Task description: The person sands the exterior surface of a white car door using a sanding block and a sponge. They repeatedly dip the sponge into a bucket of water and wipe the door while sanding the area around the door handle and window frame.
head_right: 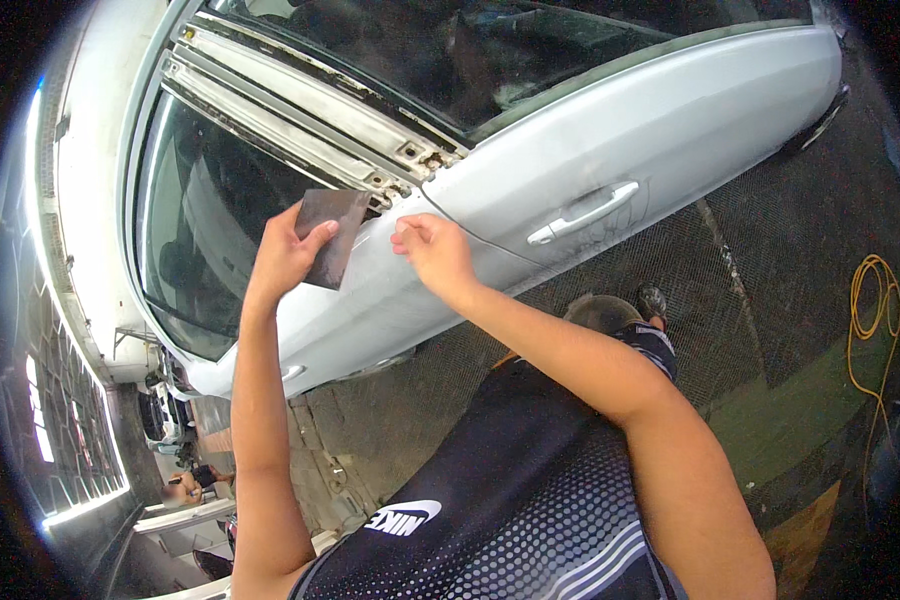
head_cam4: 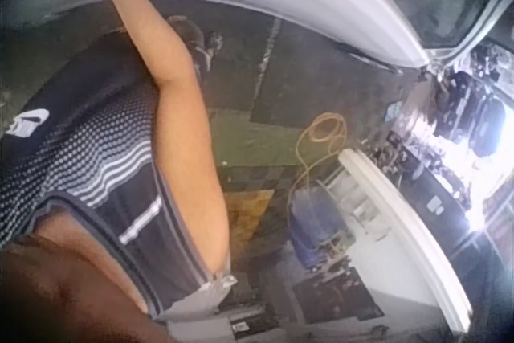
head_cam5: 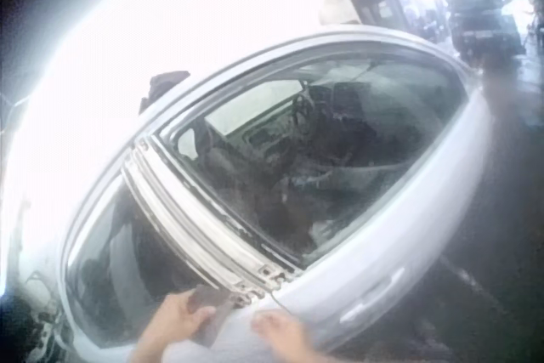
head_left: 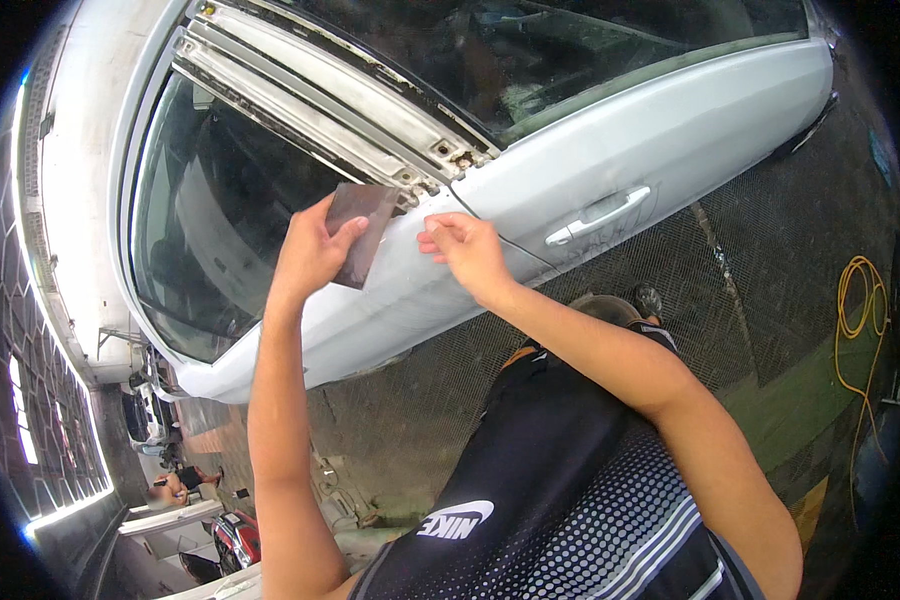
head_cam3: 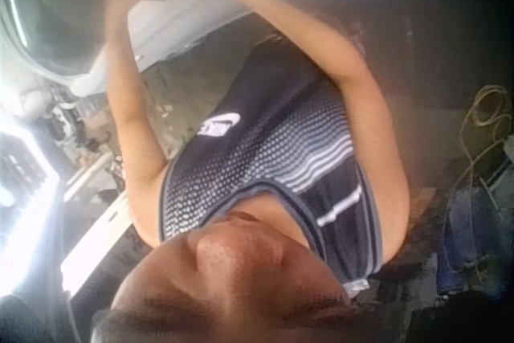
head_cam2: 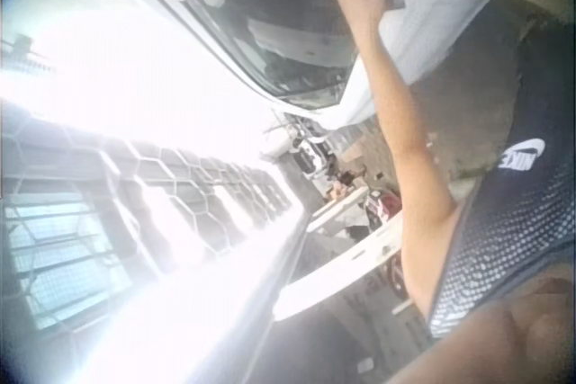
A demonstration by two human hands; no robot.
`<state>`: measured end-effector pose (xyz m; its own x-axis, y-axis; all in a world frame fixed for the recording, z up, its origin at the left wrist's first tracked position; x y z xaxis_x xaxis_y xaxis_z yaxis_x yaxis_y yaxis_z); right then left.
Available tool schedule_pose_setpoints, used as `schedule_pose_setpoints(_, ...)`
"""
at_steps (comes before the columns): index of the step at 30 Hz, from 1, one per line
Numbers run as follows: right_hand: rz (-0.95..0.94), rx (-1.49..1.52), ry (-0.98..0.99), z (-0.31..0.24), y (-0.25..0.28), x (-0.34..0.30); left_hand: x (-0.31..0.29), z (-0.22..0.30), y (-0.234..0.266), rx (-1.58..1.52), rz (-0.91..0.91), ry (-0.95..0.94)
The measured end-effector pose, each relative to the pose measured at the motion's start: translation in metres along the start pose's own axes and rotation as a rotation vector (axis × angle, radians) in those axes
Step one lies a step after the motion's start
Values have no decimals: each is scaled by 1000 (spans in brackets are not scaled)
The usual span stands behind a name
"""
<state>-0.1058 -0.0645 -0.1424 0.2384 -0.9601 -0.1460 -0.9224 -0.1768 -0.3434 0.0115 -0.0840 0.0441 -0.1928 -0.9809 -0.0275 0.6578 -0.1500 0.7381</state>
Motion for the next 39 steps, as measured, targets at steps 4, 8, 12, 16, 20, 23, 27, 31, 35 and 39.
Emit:
schedule_pose_setpoints(4,-10,-130,162,-7,-17,-11,22,23,-14,352,-122,85)
schedule_pose_setpoints(8,-95,-176,207,-12,-26,-7,40,41,-29,512,-242,-157)
schedule_pose_setpoints(12,-100,-187,166,-14,-23,1,51,55,-47,710,-288,-230)
schedule_pose_setpoints(16,-98,-236,167,-18,-10,0,58,59,-43,760,-277,-132)
schedule_pose_setpoints(20,-75,-308,202,-24,-5,1,55,52,-51,679,-268,-219)
schedule_pose_setpoints(23,-31,-278,204,-24,-7,-5,57,46,-34,612,-298,-135)
schedule_pose_setpoints(27,-21,128,60,-11,-8,6,50,37,-32,426,-214,-41)
schedule_pose_setpoints(31,-44,257,-147,-19,8,5,-7,-11,-45,-404,176,173)
schedule_pose_setpoints(35,-154,-219,-61,-25,45,12,-59,-65,-121,-1193,403,428)
schedule_pose_setpoints(39,-349,-682,15,-32,59,26,-62,-56,-162,-1474,563,403)
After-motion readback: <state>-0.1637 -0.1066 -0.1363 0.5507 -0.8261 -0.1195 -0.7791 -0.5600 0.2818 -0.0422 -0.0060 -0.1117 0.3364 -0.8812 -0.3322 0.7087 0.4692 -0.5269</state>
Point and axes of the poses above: each hand's wrist, its own x-axis towards the middle knuckle, its own y-axis out of the back of the hand, z = x × y, the point moved 10 cm from there along x, towards the middle knuckle, and after that the axes turned 14 degrees about -x, right-handed, at the moved point
